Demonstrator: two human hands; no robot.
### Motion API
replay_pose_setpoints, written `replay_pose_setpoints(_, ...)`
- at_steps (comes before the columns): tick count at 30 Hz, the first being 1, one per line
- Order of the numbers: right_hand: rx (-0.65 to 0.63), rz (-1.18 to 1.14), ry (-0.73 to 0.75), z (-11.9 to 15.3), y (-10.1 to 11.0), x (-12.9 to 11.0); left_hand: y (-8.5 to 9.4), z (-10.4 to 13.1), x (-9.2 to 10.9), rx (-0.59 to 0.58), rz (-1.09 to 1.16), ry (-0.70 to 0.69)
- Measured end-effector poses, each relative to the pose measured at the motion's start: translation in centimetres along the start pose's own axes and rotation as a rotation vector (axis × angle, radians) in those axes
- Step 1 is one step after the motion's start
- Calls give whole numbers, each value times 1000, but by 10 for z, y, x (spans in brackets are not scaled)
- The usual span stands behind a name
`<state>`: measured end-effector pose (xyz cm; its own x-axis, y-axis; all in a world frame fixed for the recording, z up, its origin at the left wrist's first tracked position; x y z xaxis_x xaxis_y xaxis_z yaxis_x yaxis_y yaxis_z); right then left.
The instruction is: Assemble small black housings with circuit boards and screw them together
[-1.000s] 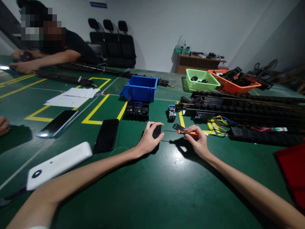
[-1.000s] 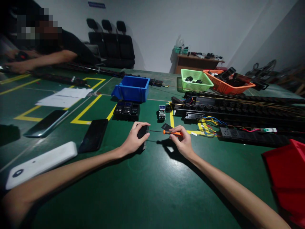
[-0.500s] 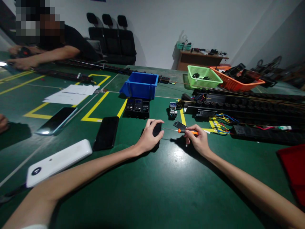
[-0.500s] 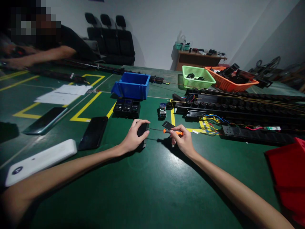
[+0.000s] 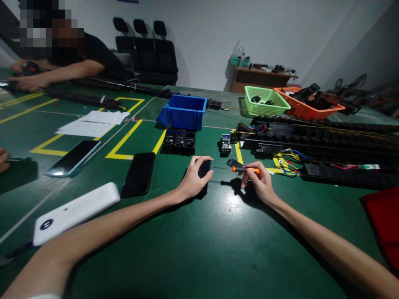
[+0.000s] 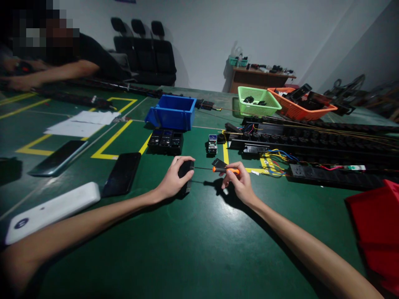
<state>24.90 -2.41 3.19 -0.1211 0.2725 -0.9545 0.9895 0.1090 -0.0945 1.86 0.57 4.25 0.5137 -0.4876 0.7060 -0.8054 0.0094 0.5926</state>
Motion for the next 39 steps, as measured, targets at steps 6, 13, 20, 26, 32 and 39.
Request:
replay_pose_setpoints(6, 55, 95, -56, 2, 4, 3, -1, 0, 0, 4, -6, -8)
replay_pose_setpoints(13, 52, 166, -126, 1, 5, 5, 0, 1, 0, -3, -6, -16)
replay_pose_setpoints(20, -1, -45, -51, 0, 7, 12, 2, -1, 1, -5, -24, -23)
replay_pose_setpoints(26, -30, -30, -50, -1, 3, 6, 2, 0, 3, -1, -27, -26)
replay_pose_setpoints(32, -29, 23, -60, -1, 1, 5, 2, -1, 0, 14, -28, -22)
replay_pose_setpoints(39, -25, 50, -53, -1, 1, 4, 2, -1, 0, 13, -20, -32)
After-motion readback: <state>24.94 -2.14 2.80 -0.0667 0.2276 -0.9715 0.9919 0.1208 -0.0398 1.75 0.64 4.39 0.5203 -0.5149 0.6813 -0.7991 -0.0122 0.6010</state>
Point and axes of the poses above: each hand's wrist, its own z-axis away from the middle knuckle, its own y-axis out of the back of the hand, x = y × z, the point moved 5 cm from there along -z, towards the middle knuckle, and after that the axes turned 5 degrees about -z, right-handed, at the moved point
